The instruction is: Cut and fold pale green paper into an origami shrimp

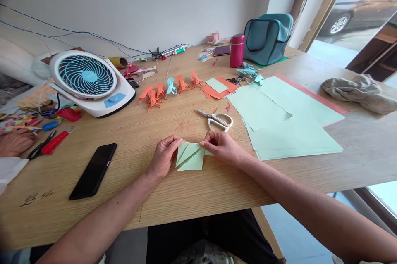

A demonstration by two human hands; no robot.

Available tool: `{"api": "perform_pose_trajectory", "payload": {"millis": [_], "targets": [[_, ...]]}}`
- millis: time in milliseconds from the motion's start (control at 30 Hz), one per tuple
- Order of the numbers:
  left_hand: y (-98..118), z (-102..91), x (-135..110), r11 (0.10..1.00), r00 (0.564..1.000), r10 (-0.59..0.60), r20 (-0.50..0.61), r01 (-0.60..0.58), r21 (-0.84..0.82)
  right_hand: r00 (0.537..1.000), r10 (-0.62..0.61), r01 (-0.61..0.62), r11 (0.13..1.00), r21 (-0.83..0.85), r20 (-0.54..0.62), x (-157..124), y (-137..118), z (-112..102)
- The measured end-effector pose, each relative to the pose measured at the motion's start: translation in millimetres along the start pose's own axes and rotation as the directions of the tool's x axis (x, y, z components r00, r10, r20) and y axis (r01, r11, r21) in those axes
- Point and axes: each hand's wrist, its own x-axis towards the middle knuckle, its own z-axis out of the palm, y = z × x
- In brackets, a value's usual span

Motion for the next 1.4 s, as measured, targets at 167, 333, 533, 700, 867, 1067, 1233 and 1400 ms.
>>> {"api": "perform_pose_trajectory", "payload": {"millis": [167, 333, 533, 700, 867, 1067, 1233, 1400], "targets": [[0.1, 0.3, 0.1, 1.0, 1.0, -0.004, -0.009, 0.004, -0.009, 1.0, 0.018, -0.017, 0.999, 0.028, -0.008, 0.7, -1.9, -1.3], [-0.7, 0.6, 0.9, 0.999, 0.999, 0.005, -0.038, -0.006, -0.036, 0.999, 0.021, -0.02, 0.998, 0.059, -0.025, 1.2, -2.6, -3.1], [-3.9, 0.5, 2.4, 0.998, 0.998, 0.003, -0.057, -0.007, -0.069, 0.998, 0.037, -0.032, 0.995, 0.09, -0.056, 1.9, -6.1, -4.1], [3.7, 2.6, 0.7, 0.997, 1.0, -0.025, 0.013, 0.025, -0.066, 0.988, 0.072, -0.053, 0.989, 0.136, -0.135, 3.3, -4.1, -6.4], [9.8, 3.2, -0.9, 0.997, 0.979, -0.026, 0.203, 0.012, 0.075, 0.976, 0.082, -0.053, 0.988, 0.147, -0.2, 3.8, -3.7, -8.0], [1.4, 2.9, 2.3, 0.983, 0.979, 0.005, 0.205, -0.043, 0.179, 0.975, 0.034, 0.0, 0.989, 0.15, -0.222, 5.3, -4.3, -7.9], [-0.2, 2.2, 0.0, 0.97, 0.975, -0.017, 0.222, -0.038, 0.241, 0.975, -0.035, 0.077, 0.98, 0.186, -0.218, 7.9, -4.9, -7.0], [-2.4, 1.4, -0.8, 0.99, 0.995, -0.022, 0.092, 0.009, 0.139, 0.992, -0.089, 0.106, 0.976, 0.19, -0.094, 7.5, -12.7, -3.6]]}}
